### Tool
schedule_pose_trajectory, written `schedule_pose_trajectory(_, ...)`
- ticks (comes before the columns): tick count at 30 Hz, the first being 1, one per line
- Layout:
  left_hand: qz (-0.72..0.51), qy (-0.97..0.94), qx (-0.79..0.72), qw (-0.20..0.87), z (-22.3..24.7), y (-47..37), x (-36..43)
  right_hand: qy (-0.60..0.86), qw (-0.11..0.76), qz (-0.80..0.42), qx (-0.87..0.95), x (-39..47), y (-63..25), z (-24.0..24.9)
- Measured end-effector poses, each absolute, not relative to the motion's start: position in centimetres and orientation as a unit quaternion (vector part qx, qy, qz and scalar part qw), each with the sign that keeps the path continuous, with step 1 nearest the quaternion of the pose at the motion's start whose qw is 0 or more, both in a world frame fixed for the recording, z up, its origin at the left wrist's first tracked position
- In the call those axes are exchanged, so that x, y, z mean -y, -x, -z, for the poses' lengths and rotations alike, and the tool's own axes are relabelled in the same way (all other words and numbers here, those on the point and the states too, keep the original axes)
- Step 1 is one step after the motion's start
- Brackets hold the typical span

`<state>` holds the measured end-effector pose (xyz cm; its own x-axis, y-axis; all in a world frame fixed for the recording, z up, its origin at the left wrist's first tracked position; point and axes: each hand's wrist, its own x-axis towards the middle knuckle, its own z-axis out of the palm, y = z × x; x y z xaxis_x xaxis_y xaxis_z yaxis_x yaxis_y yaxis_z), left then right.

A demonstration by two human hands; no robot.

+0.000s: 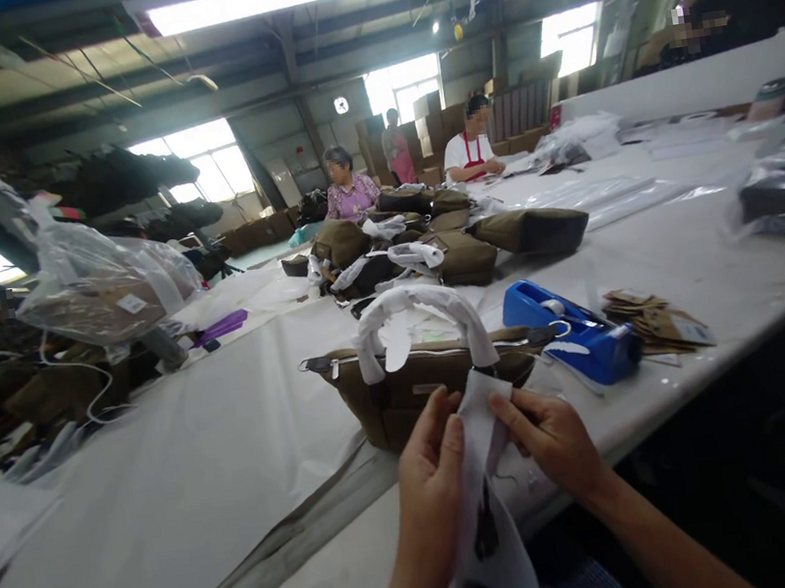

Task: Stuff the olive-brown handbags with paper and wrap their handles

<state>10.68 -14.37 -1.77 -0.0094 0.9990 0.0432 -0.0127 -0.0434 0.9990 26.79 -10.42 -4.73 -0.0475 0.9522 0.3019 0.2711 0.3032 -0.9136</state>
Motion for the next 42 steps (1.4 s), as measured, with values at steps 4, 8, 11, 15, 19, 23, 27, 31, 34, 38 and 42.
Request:
schedule_pose_trajectory(4, -0.432, -0.466, -0.478, 0.606, 1.3, -9.9, 13.8, 0.480, 0.483, -0.342, 0.647, 10.3, -27.0, 4.5)
schedule_pose_trajectory(8, -0.458, -0.460, -0.490, 0.582, 2.2, -11.0, 13.4, 0.484, 0.495, -0.314, 0.650, 10.6, -26.8, 4.4)
schedule_pose_trajectory(11, -0.479, -0.479, -0.519, 0.521, 2.8, -12.0, 13.3, 0.471, 0.507, -0.309, 0.652, 10.8, -26.5, 4.4)
schedule_pose_trajectory(15, -0.493, -0.469, -0.520, 0.517, 3.1, -12.7, 13.4, 0.502, 0.515, -0.312, 0.621, 10.7, -26.2, 4.8)
schedule_pose_trajectory(19, -0.491, -0.437, -0.489, 0.572, 3.3, -12.8, 13.4, 0.506, 0.515, -0.333, 0.607, 10.3, -25.8, 4.8)
schedule_pose_trajectory(23, -0.495, -0.423, -0.495, 0.576, 3.5, -12.6, 13.0, 0.469, 0.480, -0.356, 0.651, 10.2, -26.9, 3.6)
schedule_pose_trajectory(27, -0.490, -0.415, -0.507, 0.575, 4.0, -12.5, 12.7, 0.529, 0.503, -0.258, 0.633, 8.7, -32.5, 2.9)
schedule_pose_trajectory(31, -0.493, -0.405, -0.512, 0.576, 4.5, -12.3, 12.5, 0.656, 0.513, -0.079, 0.547, 3.9, -40.5, 3.9)
schedule_pose_trajectory(34, -0.488, -0.418, -0.515, 0.568, 4.6, -12.2, 12.3, 0.674, 0.482, -0.119, 0.547, -0.1, -44.5, 5.2)
schedule_pose_trajectory(38, -0.485, -0.420, -0.518, 0.566, 4.8, -12.1, 12.2, 0.677, 0.463, -0.229, 0.524, -2.5, -45.8, 6.3)
schedule_pose_trajectory(42, -0.489, -0.419, -0.509, 0.571, 4.9, -12.1, 12.1, 0.653, 0.503, -0.290, 0.486, -1.7, -45.4, 6.2)
